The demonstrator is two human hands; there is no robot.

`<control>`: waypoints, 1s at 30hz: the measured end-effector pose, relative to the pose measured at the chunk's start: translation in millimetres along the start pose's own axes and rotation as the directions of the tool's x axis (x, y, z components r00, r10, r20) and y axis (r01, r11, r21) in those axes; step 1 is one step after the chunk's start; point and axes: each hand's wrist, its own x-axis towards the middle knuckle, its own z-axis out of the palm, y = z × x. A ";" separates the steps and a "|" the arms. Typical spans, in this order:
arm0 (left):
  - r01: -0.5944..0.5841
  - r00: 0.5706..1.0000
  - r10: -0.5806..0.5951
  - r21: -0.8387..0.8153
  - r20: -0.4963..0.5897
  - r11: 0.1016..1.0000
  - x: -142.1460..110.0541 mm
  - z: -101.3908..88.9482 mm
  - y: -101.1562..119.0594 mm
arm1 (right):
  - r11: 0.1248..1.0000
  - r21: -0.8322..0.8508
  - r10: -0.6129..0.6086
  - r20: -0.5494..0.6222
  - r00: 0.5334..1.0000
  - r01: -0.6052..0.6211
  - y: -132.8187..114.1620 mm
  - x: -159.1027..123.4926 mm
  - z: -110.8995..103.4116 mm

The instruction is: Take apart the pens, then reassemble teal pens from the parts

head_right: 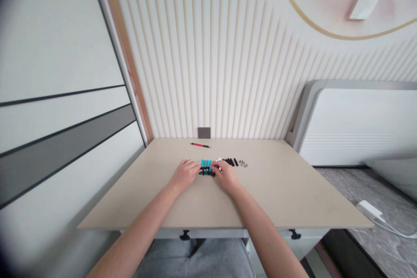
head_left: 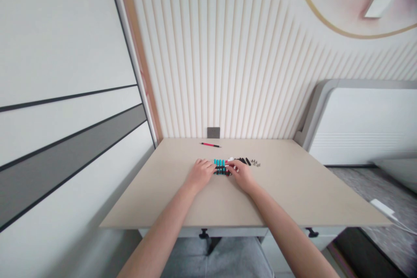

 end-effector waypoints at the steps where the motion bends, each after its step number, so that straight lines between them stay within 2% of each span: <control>1: 0.003 1.000 -0.003 -0.006 -0.003 1.000 -0.1 0.2 -0.1 | 1.000 -0.007 0.001 -0.015 1.000 -0.001 0.0 -0.1 -0.6; 5: 0.014 1.000 -0.014 0.013 -0.004 1.000 -0.4 1.0 -0.1 | 0.999 -0.045 -0.012 -0.080 0.997 0.009 -0.2 -0.3 -5.7; 9: 0.015 1.000 -0.016 0.058 0.010 0.998 -0.5 2.5 -0.5 | 0.994 -0.057 0.077 -0.209 0.975 -0.091 8.8 8.9 -20.5; 11: 0.016 1.000 -0.017 0.067 0.007 0.998 -0.5 3.5 -1.4 | 0.990 -0.075 0.096 -0.244 0.965 -0.118 20.7 16.5 -34.4; 16: 0.048 0.999 -0.048 0.052 -0.007 0.997 -0.4 4.7 -3.7 | 0.950 -0.301 0.023 -0.207 0.978 -0.087 66.3 17.3 -78.4; 20: 0.051 0.999 -0.051 0.050 0.000 0.997 -1.1 4.5 -3.4 | 0.894 -0.335 0.191 -0.315 0.930 -0.297 96.7 -2.3 -103.1; 22: 0.043 0.999 -0.044 0.054 0.005 0.998 -1.5 4.5 -3.1 | 0.868 -0.341 0.244 -0.341 0.908 -0.362 104.8 -9.7 -109.3; 24: 0.045 0.999 -0.045 0.057 0.005 0.997 -1.7 4.7 -3.1 | 0.853 -0.367 0.264 -0.314 0.912 -0.372 109.1 -13.2 -112.2; 30: 0.045 0.999 -0.046 0.073 0.016 0.996 -2.4 5.5 -3.9 | 0.829 -0.479 0.247 -0.150 0.957 -0.289 112.6 -12.6 -112.2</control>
